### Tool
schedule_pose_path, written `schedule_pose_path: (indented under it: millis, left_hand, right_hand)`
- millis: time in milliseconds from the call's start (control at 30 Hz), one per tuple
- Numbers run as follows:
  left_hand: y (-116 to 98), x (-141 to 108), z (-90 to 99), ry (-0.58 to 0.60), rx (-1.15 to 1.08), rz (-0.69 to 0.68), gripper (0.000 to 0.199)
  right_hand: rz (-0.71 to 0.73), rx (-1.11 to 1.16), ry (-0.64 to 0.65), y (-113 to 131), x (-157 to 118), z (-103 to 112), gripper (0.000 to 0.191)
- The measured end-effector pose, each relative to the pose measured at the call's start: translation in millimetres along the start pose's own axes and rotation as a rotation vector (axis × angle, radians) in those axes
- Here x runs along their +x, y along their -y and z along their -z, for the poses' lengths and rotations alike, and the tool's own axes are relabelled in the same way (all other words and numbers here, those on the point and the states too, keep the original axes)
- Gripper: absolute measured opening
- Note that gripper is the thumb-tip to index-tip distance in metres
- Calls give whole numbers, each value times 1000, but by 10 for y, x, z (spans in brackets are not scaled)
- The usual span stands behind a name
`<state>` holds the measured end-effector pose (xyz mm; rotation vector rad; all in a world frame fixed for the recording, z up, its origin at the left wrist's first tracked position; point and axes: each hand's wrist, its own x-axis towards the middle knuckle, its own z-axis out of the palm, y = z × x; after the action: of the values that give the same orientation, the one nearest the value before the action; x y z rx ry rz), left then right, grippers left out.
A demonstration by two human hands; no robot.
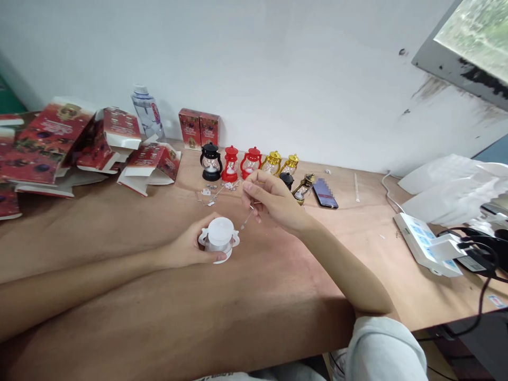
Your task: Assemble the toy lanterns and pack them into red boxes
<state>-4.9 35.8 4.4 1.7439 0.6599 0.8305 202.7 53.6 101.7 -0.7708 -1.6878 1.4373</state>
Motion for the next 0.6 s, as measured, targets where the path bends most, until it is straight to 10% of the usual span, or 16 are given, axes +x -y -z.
schedule_pose_path:
  millis: [600]
  left_hand:
    - [-41, 26, -9, 41, -27, -33, 34]
  right_hand:
    - [87, -138, -20, -120, 11, -131, 27]
